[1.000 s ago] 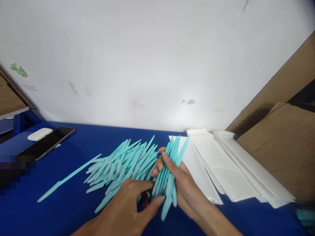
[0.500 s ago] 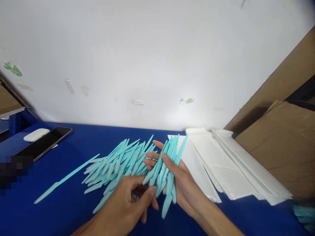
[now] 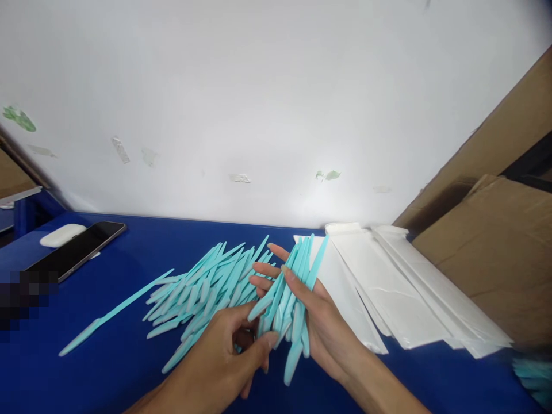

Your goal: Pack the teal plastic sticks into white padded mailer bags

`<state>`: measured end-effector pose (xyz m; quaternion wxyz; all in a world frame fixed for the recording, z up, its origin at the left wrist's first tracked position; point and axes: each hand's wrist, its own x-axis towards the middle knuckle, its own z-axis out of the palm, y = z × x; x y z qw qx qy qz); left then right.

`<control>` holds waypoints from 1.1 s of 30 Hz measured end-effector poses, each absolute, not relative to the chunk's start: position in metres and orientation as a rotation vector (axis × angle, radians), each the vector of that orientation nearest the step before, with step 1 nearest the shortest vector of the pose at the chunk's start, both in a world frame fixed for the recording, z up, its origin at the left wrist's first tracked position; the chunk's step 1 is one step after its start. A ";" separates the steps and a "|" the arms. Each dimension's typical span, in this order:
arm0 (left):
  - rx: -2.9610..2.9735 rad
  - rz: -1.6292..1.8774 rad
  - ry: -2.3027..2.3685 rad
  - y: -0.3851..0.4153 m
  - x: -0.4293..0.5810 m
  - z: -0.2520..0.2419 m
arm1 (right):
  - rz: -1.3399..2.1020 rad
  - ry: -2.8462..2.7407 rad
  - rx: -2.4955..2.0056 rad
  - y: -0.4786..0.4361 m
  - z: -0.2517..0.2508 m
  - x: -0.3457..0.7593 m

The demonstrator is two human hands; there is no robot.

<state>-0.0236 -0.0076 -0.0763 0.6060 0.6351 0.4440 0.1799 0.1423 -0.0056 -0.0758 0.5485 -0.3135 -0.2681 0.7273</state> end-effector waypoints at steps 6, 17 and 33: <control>1.470 0.385 1.057 -0.008 -0.023 -0.073 | 1.729 -0.631 -0.713 -0.006 -0.080 0.142; 1.424 0.350 0.998 -0.008 -0.022 -0.080 | 1.745 -0.597 -0.662 -0.007 -0.087 0.138; 1.533 0.454 0.980 -0.017 -0.020 -0.082 | 1.717 -0.589 -0.715 -0.008 -0.082 0.137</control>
